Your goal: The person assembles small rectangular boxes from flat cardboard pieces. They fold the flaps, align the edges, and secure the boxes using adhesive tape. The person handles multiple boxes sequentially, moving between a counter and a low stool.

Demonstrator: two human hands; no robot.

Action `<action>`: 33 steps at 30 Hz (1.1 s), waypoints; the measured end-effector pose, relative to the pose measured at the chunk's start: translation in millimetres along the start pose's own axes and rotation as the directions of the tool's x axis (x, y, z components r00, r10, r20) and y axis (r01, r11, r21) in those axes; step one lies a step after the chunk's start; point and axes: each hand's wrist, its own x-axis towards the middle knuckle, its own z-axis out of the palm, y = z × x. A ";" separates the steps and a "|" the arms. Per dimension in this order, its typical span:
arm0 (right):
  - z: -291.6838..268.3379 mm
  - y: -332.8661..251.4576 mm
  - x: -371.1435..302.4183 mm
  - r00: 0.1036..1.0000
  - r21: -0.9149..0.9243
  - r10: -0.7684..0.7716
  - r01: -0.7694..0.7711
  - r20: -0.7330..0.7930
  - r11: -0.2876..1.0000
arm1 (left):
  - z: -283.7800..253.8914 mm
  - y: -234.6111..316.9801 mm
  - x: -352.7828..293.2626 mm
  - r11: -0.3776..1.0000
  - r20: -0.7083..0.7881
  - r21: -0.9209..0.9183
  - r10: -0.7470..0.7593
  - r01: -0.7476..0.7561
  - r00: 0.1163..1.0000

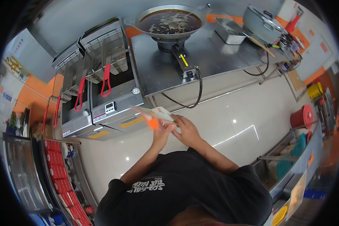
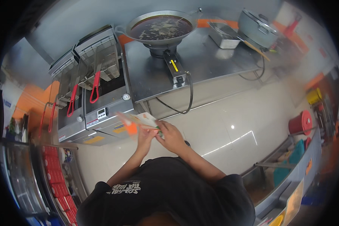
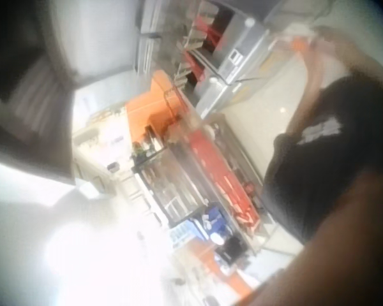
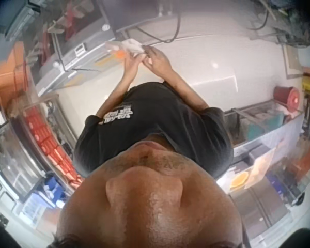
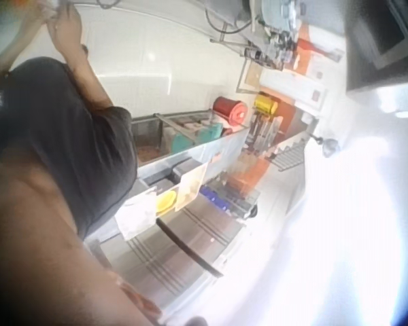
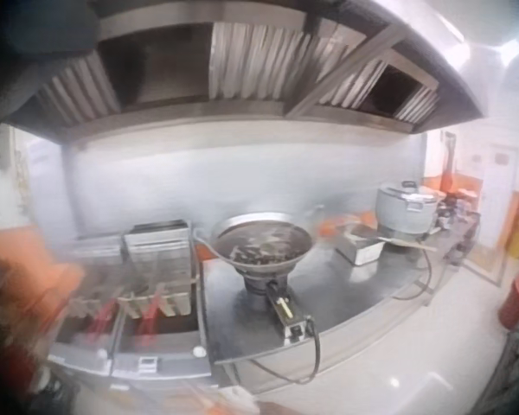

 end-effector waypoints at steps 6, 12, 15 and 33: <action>-3.2 60.1 55.9 0.940 0.070 -0.227 0.216 0.256 0.974 | 37.8 15.9 19.8 0.976 -0.240 0.178 -0.084 0.129 0.967; -4.7 104.8 98.9 0.795 0.564 -0.247 -0.140 0.554 0.814 | 51.7 3.5 25.1 0.943 -0.774 -0.332 -0.289 0.028 0.563; 26.8 183.7 113.1 0.943 0.704 0.092 -0.302 0.320 0.643 | 45.1 -2.4 5.1 0.909 -0.789 -0.415 -0.346 -0.025 0.508; 62.7 353.7 203.2 0.353 0.785 0.835 -0.604 0.422 -0.141 | 11.0 -84.9 -85.2 0.870 -0.860 -0.488 -0.466 -0.067 0.210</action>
